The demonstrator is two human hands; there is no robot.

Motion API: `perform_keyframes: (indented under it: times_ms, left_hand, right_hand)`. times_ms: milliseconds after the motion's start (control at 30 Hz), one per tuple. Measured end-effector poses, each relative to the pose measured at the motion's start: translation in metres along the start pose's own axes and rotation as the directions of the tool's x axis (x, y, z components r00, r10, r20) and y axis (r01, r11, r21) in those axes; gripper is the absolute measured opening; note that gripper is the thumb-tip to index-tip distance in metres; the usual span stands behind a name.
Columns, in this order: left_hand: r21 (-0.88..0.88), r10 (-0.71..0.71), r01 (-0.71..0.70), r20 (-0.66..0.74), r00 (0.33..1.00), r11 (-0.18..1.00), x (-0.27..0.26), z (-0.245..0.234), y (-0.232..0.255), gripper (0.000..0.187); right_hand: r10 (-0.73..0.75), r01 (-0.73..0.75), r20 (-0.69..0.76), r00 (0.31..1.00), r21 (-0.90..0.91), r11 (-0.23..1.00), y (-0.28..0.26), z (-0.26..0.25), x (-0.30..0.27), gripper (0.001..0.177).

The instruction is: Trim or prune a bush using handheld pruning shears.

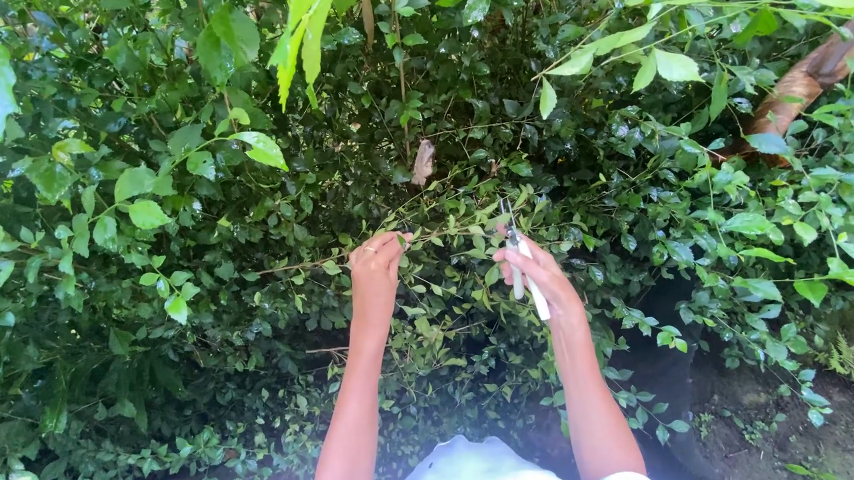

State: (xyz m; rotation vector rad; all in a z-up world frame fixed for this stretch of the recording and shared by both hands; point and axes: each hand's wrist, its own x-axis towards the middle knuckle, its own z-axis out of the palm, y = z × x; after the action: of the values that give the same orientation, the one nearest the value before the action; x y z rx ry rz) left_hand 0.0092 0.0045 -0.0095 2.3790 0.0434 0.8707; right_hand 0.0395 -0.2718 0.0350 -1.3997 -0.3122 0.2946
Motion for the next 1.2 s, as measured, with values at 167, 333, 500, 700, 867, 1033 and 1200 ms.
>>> perform_keyframes:
  times_ms: [167, 333, 500, 700, 867, 1033, 1200]
  left_hand:
    - [-0.014, 0.032, -0.032, -0.010, 0.999, 0.999, 0.002, -0.010, 0.011, 0.026]
    - [-0.022, 0.023, -0.023, -0.010, 1.000, 0.999, 0.001, -0.002, 0.001, 0.027]
    - [-0.013, 0.028, -0.029, -0.023, 0.999, 0.999, 0.003, 0.005, -0.008, 0.029]
    - [0.005, -0.006, 0.006, -0.046, 0.999, 1.000, 0.007, 0.005, -0.001, 0.021]
    - [-0.019, -0.029, 0.028, -0.058, 0.998, 0.999, 0.014, -0.002, 0.014, 0.030]
    - [-0.053, -0.031, 0.027, -0.068, 0.997, 0.998, 0.019, -0.004, 0.021, 0.035]
    - [-0.091, -0.009, 0.003, -0.060, 0.998, 0.996, 0.019, -0.023, 0.040, 0.045]
  right_hand:
    - [-0.031, 0.031, 0.007, 1.000, 0.011, 0.999, -0.010, 0.008, 0.001, 0.051]
    - [-0.068, 0.070, -0.023, 0.997, 0.097, 0.993, 0.000, 0.010, 0.004, 0.053]
    - [-0.041, 0.049, -0.041, 0.998, 0.209, 0.977, 0.000, 0.011, 0.001, 0.058]
    - [-0.050, 0.057, -0.041, 0.998, 0.204, 0.977, 0.012, 0.000, 0.004, 0.058]
    - [-0.055, 0.060, -0.049, 0.997, 0.105, 0.993, 0.007, -0.004, 0.001, 0.066]
    - [-0.032, 0.033, -0.038, 0.999, 0.038, 0.999, 0.007, -0.005, -0.003, 0.070]
    - [-0.001, 0.007, -0.107, 0.994, 0.061, 0.998, 0.000, 0.000, -0.007, 0.059]
